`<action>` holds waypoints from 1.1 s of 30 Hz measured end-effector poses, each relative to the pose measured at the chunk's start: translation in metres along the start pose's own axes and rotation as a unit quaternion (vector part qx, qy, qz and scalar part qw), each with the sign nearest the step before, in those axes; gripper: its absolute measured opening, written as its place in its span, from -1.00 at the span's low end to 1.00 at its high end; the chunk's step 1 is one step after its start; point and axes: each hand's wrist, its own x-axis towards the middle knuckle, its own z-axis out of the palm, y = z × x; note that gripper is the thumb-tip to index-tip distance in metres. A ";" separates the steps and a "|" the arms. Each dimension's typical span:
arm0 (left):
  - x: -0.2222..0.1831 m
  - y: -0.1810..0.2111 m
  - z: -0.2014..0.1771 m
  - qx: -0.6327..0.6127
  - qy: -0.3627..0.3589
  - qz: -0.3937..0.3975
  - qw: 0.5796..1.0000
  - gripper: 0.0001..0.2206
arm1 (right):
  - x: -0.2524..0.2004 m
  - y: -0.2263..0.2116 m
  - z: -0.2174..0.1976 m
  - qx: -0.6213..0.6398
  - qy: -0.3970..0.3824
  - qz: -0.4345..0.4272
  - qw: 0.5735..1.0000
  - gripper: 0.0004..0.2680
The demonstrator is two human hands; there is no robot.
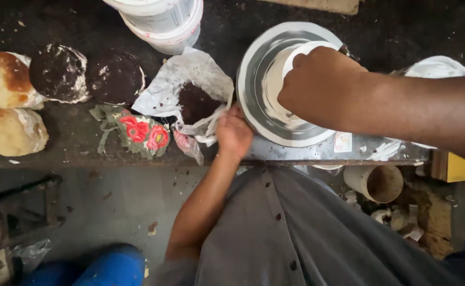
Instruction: The person applies white frosting to a chocolate cake layer on a rotating stand using a metal spatula, then spreads more frosting across the top and sides.
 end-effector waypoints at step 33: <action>-0.024 -0.010 0.004 0.235 -0.047 -0.102 0.966 -0.69 | 0.036 0.036 -0.012 0.016 0.024 0.115 0.993 -0.92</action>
